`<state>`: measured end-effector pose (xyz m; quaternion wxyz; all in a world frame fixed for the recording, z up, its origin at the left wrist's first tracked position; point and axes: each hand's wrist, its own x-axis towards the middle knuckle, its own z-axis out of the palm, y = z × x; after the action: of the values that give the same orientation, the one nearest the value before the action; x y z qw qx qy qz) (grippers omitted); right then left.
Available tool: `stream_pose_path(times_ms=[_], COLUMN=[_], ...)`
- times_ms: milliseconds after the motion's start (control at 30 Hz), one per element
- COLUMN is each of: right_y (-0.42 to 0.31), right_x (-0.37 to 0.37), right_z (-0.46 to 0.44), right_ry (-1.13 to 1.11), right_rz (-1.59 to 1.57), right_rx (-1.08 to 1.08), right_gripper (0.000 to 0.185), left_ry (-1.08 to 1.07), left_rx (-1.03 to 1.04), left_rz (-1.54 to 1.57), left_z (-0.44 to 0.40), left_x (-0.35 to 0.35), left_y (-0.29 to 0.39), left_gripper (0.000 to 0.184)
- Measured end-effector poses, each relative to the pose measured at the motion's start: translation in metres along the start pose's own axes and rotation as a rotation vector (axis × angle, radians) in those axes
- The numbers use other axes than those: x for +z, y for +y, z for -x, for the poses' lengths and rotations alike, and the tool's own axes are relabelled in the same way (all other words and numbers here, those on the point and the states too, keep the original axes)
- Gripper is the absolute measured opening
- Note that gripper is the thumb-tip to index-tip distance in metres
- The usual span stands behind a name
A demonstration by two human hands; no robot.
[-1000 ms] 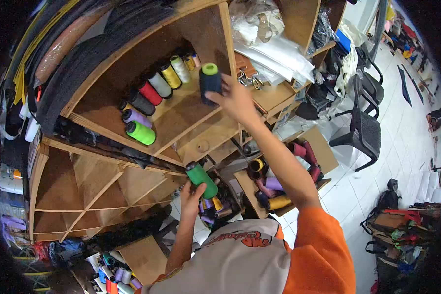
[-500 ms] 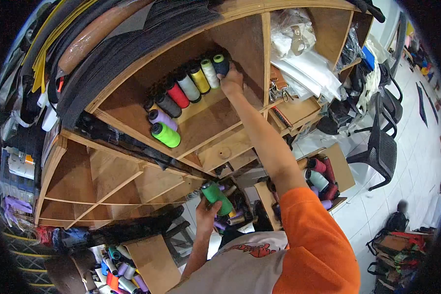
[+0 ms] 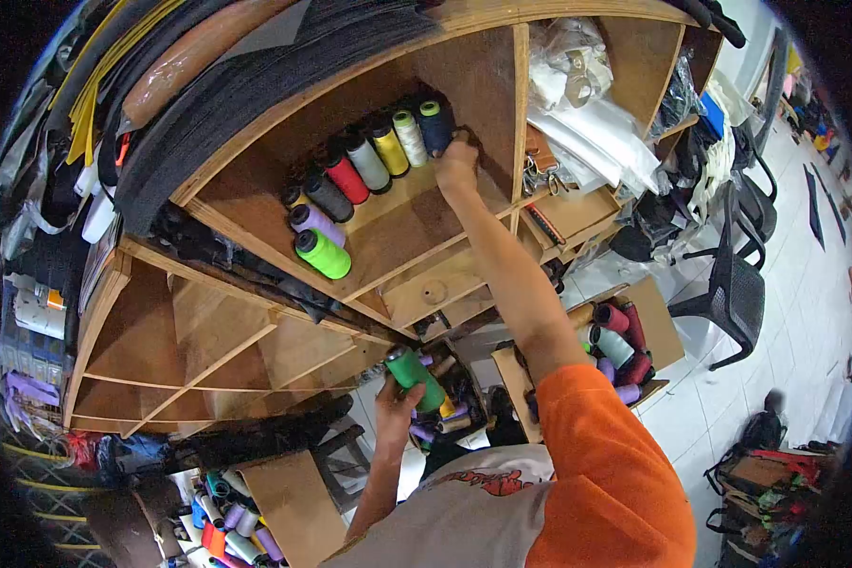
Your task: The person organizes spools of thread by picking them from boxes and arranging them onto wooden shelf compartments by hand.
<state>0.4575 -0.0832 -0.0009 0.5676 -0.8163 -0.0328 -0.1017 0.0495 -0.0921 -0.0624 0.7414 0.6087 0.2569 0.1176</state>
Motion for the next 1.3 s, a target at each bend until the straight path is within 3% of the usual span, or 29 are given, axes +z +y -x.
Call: stream_pose_path(times_ms=[100, 200, 267, 333, 367, 433, 567, 600, 700, 733, 867, 967, 1067, 1167, 1300], right_y=[0.011, -0.003, -0.002, 0.0, -0.013, -0.016, -0.019, -0.023, -0.025, -0.021, -0.023, -0.031, -0.028, -0.026, -0.034], right_x=[0.002, -0.033, -0.059, -0.098, -0.117, -0.135, -0.13, -0.127, -0.114, -0.102, -0.045, -0.006, 0.028, 0.039, 0.036], right_z=[0.0, 0.028, 0.06, 0.105, 0.131, 0.175, 0.211, 0.208, 0.196, 0.188, 0.15, 0.139, 0.135, 0.134, 0.136], right_ry=[0.108, -0.016, -0.19, -0.922, -1.102, -1.334, -1.052, -1.024, -0.915, -0.845, -0.534, -0.503, -0.476, -0.43, -0.463], right_rz=[0.159, 0.123, 0.151, -0.261, -0.041, 0.026, -0.072, -0.11, -0.083, -0.036, -0.056, -0.141, 0.052, 0.026, -0.031], right_rx=[-0.204, -0.314, -0.381, -0.329, -0.266, -0.358, -0.501, -0.496, -0.422, -0.419, -0.442, -0.465, -0.425, -0.547, -0.43], right_gripper=[0.043, 0.017, 0.014, 0.025, 0.039, 0.054, 0.064, 0.064, 0.059, 0.056, 0.053, 0.054, 0.055, 0.059, 0.054], left_ry=[0.014, -0.024, 0.031, 0.087, 0.103, 0.128, 0.124, 0.049, 0.111, 0.155, 0.195, 0.197, 0.226, 0.254, 0.287], left_rx=[-0.023, 0.035, 0.049, 0.121, 0.164, 0.251, 0.316, 0.253, 0.408, 0.424, 0.337, 0.306, 0.25, 0.26, 0.259], left_rz=[-0.06, 0.007, 0.099, 0.172, 0.118, 0.002, -0.085, -0.088, 0.06, -0.03, 0.036, 0.01, 0.021, -0.026, -0.038], left_z=[0.002, 0.002, -0.006, -0.012, -0.019, -0.033, -0.05, -0.049, -0.055, -0.054, -0.034, -0.023, -0.011, -0.001, 0.002], left_x=[0.002, 0.005, 0.005, 0.012, 0.011, 0.005, 0.008, 0.007, 0.013, 0.01, 0.007, -0.001, -0.004, -0.01, -0.014], left_y=[0.001, 0.013, 0.017, 0.036, 0.04, 0.049, 0.07, 0.082, 0.088, 0.085, 0.074, 0.047, 0.033, 0.022, 0.018], left_gripper=[0.045, 0.042, 0.041, 0.04, 0.04, 0.039, 0.039, 0.05, 0.066, 0.077, 0.076, 0.076, 0.072, 0.067, 0.063])
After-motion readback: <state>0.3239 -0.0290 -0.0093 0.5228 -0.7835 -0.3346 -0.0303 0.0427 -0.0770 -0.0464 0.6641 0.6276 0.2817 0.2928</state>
